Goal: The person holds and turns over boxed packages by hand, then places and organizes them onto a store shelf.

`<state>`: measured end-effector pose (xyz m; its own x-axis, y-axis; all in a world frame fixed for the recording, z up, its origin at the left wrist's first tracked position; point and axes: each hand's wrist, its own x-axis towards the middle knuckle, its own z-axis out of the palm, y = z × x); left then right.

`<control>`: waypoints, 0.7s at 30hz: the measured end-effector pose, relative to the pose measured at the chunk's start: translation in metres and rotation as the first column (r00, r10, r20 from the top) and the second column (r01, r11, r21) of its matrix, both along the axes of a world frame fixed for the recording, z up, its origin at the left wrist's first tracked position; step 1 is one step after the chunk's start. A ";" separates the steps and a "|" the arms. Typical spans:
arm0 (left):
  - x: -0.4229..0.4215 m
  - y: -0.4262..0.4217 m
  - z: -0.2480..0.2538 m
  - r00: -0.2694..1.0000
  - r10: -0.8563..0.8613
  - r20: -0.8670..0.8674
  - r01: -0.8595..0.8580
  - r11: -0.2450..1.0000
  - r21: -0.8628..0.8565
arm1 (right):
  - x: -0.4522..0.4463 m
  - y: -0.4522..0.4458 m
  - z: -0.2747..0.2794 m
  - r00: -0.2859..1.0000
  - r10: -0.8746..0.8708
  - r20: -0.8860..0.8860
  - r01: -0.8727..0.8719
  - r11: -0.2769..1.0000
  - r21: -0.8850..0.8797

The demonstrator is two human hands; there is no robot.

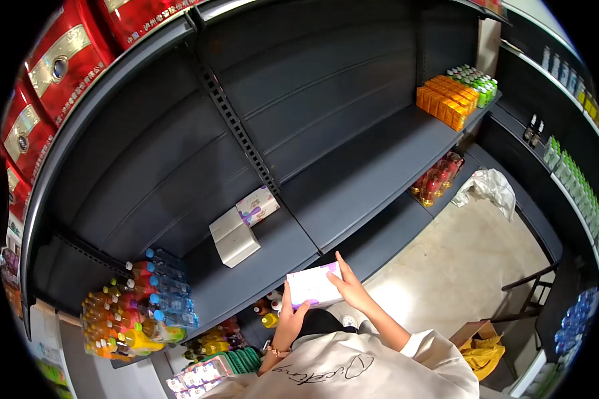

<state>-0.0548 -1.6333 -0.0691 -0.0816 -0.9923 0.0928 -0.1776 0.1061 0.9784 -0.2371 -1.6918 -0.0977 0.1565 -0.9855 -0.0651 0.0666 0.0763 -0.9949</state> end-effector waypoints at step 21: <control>0.049 -0.179 -0.050 0.442 0.265 0.857 -0.106 0.964 -0.244 | 0.131 -0.230 -0.057 0.960 -0.158 -0.230 0.137 0.985 -0.106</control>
<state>-0.0060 -1.8125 -0.1187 -0.0134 -0.9767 0.2144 -0.9612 0.0717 0.2664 -0.1056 -1.9214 -0.1547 -0.0008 -1.0000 0.0051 -0.1676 -0.0049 -0.9858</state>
